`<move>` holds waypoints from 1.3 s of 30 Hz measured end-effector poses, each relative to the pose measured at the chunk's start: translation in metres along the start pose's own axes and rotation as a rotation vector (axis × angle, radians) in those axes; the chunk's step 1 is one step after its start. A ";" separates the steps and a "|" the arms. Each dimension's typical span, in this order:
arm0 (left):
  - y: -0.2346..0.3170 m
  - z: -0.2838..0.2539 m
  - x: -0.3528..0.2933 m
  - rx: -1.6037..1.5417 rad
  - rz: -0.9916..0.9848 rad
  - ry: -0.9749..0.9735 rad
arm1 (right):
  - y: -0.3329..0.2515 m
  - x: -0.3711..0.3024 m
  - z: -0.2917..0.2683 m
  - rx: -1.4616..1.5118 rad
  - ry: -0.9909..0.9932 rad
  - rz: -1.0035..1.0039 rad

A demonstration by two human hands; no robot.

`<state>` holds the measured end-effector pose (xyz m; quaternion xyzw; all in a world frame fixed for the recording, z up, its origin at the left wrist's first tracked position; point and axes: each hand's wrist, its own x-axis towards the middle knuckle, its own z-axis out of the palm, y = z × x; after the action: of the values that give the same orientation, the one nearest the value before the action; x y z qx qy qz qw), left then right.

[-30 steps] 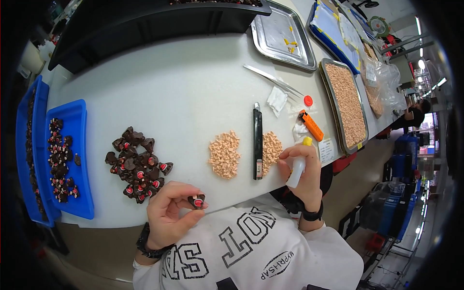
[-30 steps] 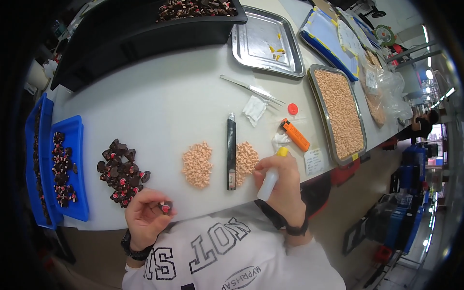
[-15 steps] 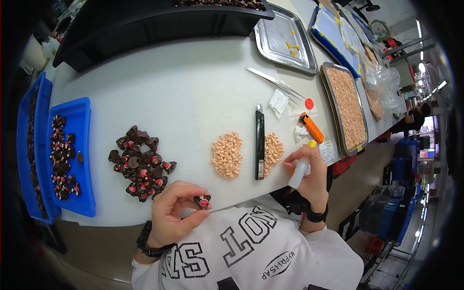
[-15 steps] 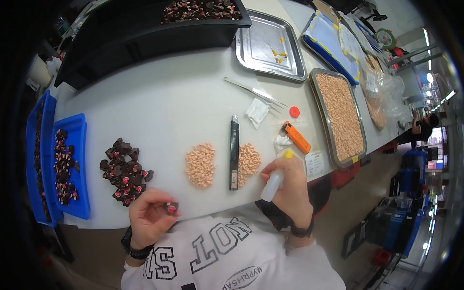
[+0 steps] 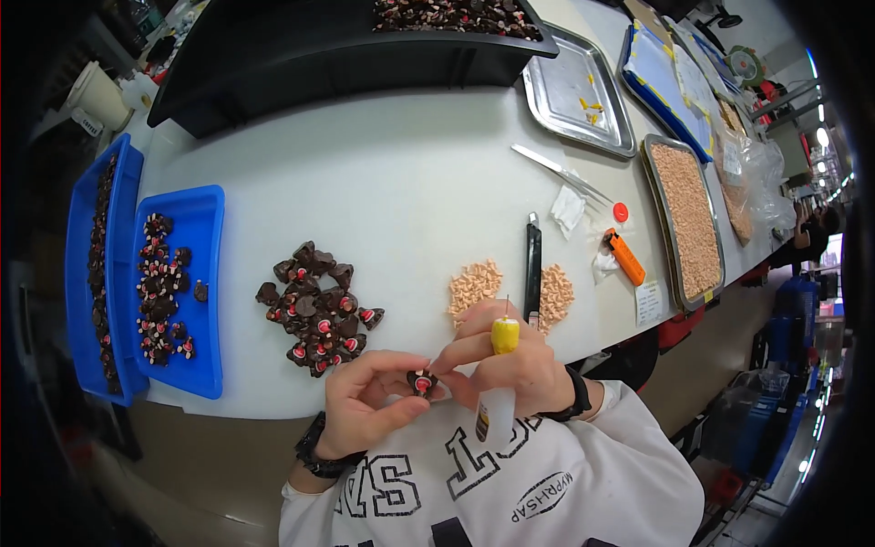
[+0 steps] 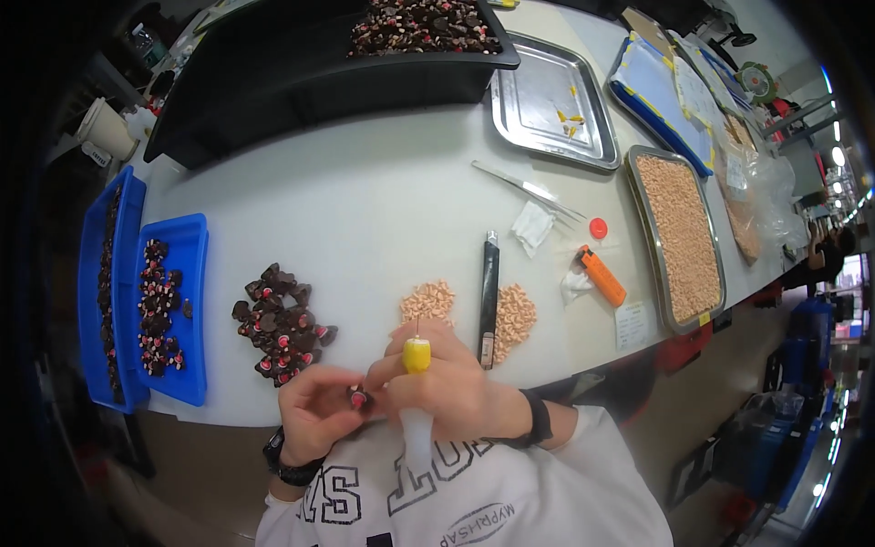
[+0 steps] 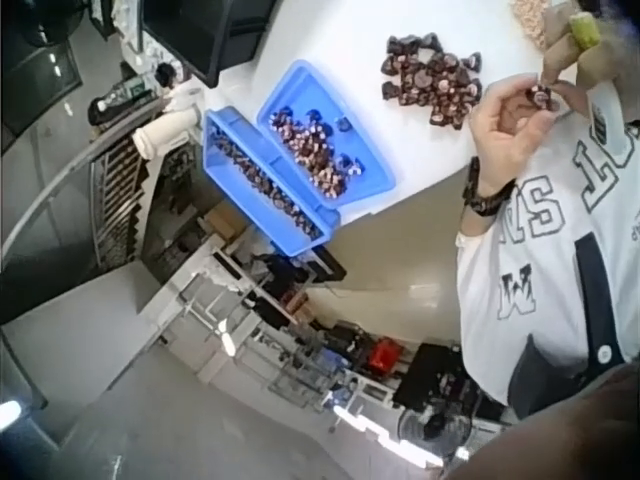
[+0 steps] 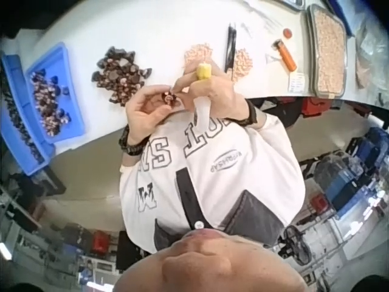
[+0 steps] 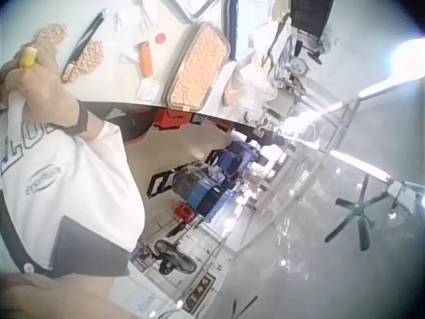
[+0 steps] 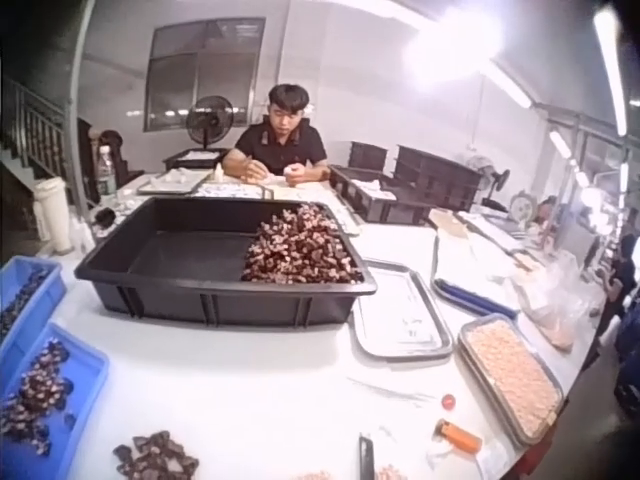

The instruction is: Manually glue small heart-shaped components onto toy figures.

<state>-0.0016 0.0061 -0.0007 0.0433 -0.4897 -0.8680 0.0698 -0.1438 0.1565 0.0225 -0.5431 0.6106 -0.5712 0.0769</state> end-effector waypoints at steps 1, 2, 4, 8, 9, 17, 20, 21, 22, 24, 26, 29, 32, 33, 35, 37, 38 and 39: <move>0.000 0.000 0.001 0.001 -0.003 0.004 | 0.000 0.000 0.001 0.005 0.000 0.002; 0.000 -0.001 0.001 0.009 0.009 0.010 | 0.001 0.000 0.001 0.003 0.001 0.000; -0.002 -0.001 -0.001 0.016 0.019 0.016 | 0.000 -0.001 0.002 0.001 0.002 0.001; -0.002 0.000 0.001 0.010 0.045 0.052 | 0.004 0.004 0.002 -0.035 0.017 -0.088; -0.002 0.001 0.001 0.005 0.065 0.071 | 0.006 0.004 0.002 -0.058 0.031 -0.168; -0.001 -0.003 0.000 0.154 0.079 0.019 | 0.007 0.000 0.006 -0.045 -0.012 -0.184; 0.000 -0.001 0.000 0.180 0.092 0.039 | 0.007 -0.001 0.004 -0.053 -0.014 -0.155; 0.001 0.000 0.001 0.220 0.111 0.051 | 0.007 -0.002 0.004 -0.071 -0.029 -0.139; 0.000 0.001 0.001 0.220 0.110 0.049 | 0.007 -0.002 0.005 -0.072 -0.027 -0.138; -0.002 0.002 0.002 0.183 0.104 0.080 | 0.007 -0.003 0.008 -0.075 0.039 -0.134; -0.003 0.002 0.003 0.166 0.103 0.083 | 0.007 -0.004 0.009 -0.095 0.028 -0.111; -0.004 -0.001 0.002 0.135 0.111 0.071 | 0.005 -0.004 0.009 -0.105 0.013 -0.079; -0.006 -0.001 0.000 0.080 0.110 0.075 | 0.006 0.000 0.007 -0.083 0.006 -0.138; -0.006 -0.001 -0.001 0.038 0.100 0.090 | 0.007 0.002 0.007 -0.073 0.003 -0.204; -0.005 0.000 0.000 0.037 0.099 0.088 | 0.009 -0.001 0.009 -0.073 0.018 -0.199; -0.005 0.000 0.000 0.038 0.096 0.086 | 0.009 -0.001 0.009 -0.071 0.034 -0.193; -0.005 0.000 -0.001 0.028 0.107 0.105 | 0.009 -0.001 0.009 -0.047 0.020 -0.191; -0.005 0.000 -0.001 0.019 0.118 0.124 | 0.008 -0.001 0.009 -0.023 0.007 -0.189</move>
<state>-0.0007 0.0085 -0.0050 0.0687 -0.4945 -0.8533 0.1505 -0.1418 0.1500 0.0125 -0.5973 0.5633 -0.5707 0.0144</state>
